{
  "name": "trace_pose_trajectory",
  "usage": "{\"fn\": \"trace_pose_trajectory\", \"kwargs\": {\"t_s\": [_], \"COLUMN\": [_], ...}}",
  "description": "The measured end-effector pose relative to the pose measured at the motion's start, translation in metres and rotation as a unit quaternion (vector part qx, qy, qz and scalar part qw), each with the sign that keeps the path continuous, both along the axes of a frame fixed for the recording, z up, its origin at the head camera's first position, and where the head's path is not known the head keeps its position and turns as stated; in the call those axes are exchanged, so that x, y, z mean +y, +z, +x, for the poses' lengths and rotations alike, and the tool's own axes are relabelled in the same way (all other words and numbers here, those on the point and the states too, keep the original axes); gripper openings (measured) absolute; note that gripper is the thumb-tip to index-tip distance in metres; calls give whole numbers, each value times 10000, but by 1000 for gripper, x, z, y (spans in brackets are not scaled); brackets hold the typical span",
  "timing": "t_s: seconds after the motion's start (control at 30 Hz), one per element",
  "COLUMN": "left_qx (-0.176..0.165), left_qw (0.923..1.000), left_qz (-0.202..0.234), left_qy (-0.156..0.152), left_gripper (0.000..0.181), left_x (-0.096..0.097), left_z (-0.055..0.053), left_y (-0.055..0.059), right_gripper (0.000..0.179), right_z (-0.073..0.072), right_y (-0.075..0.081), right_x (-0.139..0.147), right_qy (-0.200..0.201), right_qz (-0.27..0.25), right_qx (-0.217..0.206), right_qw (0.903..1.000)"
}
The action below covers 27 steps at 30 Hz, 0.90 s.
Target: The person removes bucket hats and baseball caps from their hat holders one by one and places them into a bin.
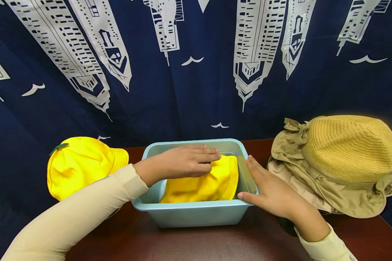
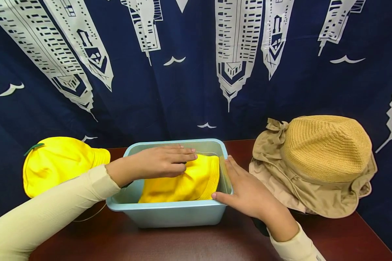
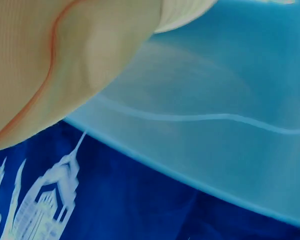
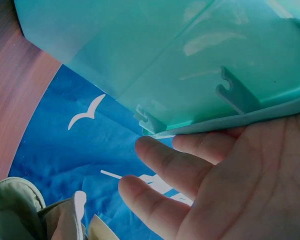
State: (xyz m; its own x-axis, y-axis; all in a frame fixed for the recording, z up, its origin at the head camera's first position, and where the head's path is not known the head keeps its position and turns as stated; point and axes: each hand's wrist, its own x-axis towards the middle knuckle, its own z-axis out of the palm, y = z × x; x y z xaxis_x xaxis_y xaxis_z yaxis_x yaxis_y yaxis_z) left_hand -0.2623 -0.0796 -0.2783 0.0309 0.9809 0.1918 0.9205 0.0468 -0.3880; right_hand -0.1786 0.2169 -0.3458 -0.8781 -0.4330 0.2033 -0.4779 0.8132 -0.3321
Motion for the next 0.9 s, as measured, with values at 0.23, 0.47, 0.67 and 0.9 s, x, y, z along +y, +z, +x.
{"fn": "trace_pose_trajectory", "kwargs": {"t_s": [0.23,0.47,0.67,0.9], "left_qx": [-340,-326,-222,58], "left_qw": [9889,9877,9900,9796], "left_qz": [-1097,-924,-197,292], "left_qy": [948,1219,1378,1987], "left_gripper": [17,24,32,37], "left_x": [8,2,-29,-87], "left_z": [-5,-3,6,20], "left_y": [-21,-15,14,47], "right_gripper": [98,96,96,95], "right_z": [0,1,0,0], "right_y": [0,0,0,-1], "right_x": [-1,-2,-3,-2], "right_qy": [7,39,66,106], "right_qz": [-5,-44,-52,-113], "right_qx": [59,46,-17,9], "right_qw": [10000,10000,10000,9999]}}
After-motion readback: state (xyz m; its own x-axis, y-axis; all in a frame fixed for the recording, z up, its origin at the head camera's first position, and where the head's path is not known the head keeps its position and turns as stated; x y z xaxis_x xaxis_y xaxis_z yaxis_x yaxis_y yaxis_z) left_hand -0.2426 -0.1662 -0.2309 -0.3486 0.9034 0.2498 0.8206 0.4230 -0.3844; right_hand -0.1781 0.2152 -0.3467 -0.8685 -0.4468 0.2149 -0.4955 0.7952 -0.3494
